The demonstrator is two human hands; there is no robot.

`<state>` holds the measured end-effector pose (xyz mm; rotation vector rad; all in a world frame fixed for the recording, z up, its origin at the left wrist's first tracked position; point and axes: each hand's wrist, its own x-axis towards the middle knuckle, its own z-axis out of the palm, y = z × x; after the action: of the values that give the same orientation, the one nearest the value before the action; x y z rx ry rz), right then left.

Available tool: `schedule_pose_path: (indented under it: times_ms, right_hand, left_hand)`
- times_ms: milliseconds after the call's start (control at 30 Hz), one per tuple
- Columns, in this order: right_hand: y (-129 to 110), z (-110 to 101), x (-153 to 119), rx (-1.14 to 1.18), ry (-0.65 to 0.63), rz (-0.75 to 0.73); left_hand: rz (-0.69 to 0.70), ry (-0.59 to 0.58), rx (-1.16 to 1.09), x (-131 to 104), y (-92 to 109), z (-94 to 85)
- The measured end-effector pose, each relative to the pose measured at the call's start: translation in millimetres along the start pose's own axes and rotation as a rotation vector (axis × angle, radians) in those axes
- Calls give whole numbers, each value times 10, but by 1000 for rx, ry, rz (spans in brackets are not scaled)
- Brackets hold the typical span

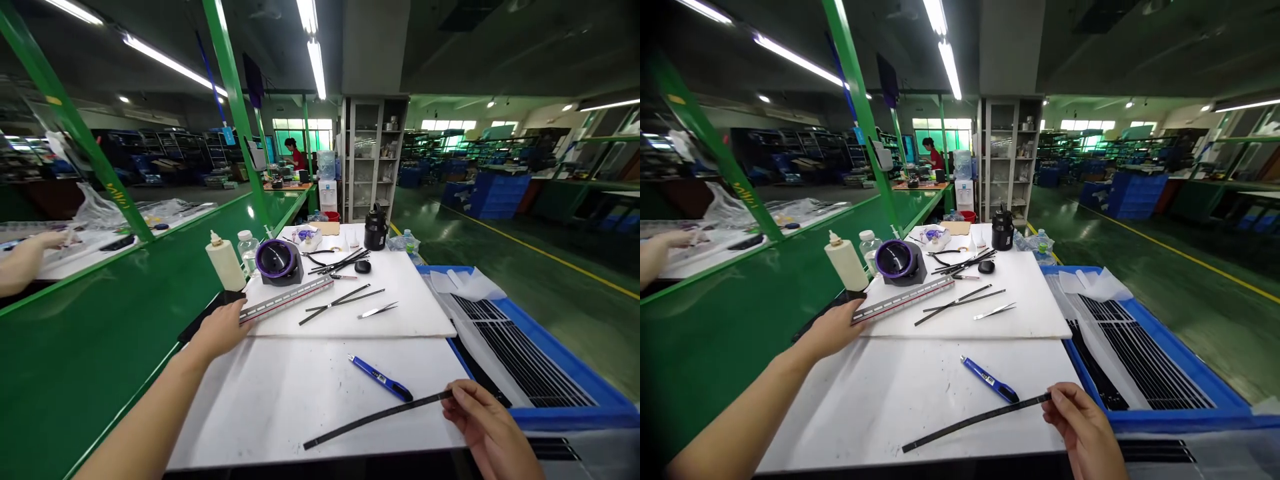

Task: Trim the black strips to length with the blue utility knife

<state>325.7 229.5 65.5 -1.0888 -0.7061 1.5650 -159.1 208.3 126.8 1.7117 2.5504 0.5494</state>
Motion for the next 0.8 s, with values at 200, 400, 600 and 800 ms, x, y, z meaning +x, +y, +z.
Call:
schedule_pose_path:
  times_ms: [200,400,600,800]
  right_hand:
    - [-161,109,-2,91,26,-34]
    - [-679,640,64,68,-25,-222]
    - [-956,1372,147,-71,-217,-374]
    - [-900,1491,133,-152,-240,-430]
  left_hand:
    - [-71,-48,-291,-335,-117,-307]
    - [-167,-29,-682,-1085,269,-362]
    - [-80,-52,-962,-1491,542,-303]
    - [49,-154,-1070,-1599,656,-343]
